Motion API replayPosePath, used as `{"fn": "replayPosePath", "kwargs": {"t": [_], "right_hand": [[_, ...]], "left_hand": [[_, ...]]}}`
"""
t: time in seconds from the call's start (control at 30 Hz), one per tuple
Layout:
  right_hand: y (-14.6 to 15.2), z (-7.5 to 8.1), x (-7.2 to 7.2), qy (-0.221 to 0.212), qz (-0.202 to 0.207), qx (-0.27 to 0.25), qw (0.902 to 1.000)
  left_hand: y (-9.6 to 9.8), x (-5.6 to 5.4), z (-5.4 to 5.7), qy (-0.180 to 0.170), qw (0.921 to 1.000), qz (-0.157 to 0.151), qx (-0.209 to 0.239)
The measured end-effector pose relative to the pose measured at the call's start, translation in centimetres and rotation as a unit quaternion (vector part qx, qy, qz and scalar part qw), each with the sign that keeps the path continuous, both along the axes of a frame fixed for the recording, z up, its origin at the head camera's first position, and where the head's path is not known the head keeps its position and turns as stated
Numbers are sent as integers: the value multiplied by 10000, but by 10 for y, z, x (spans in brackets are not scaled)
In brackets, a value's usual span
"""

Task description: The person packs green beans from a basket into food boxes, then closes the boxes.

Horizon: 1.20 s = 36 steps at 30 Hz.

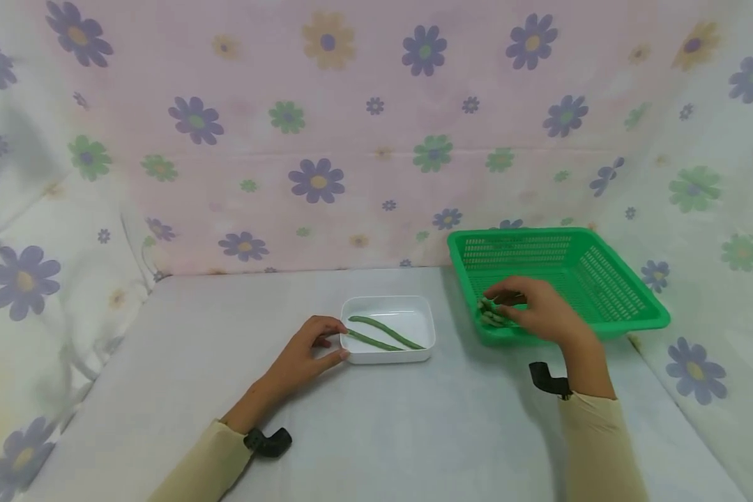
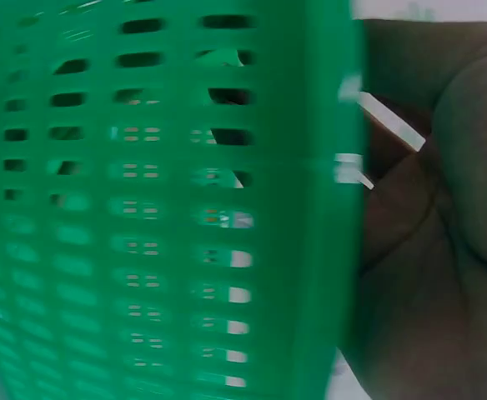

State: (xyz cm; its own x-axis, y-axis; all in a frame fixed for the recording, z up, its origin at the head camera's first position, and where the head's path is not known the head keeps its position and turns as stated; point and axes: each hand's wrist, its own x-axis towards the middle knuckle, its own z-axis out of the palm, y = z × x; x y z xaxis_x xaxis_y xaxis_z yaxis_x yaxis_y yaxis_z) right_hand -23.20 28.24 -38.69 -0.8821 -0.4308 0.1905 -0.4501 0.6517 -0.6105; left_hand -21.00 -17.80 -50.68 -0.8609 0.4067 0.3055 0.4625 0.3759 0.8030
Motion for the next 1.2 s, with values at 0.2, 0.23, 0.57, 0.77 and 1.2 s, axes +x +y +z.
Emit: {"fn": "replayPosePath", "kwargs": {"t": [0.2,0.23,0.57,0.77,1.2], "right_hand": [[-10,-6,-14,-235,98,-108,9996],[-9,-7,-15,-224,62,-119,9997],[0,-10,-11,4,-81,-18,10000],[2,-11,-9,34,-52,-23,10000],[9,-7,-4,499,-63,-365,9981]], "left_hand": [[-10,3,-1,104,9999,49,89],[-9,2,-1,101,9999,15,102],[-2,-4,0,-76,9999,-98,93],[-1,-5,1,-92,9999,-123,45],[0,-5,1,-76,9999,-96,43]]}}
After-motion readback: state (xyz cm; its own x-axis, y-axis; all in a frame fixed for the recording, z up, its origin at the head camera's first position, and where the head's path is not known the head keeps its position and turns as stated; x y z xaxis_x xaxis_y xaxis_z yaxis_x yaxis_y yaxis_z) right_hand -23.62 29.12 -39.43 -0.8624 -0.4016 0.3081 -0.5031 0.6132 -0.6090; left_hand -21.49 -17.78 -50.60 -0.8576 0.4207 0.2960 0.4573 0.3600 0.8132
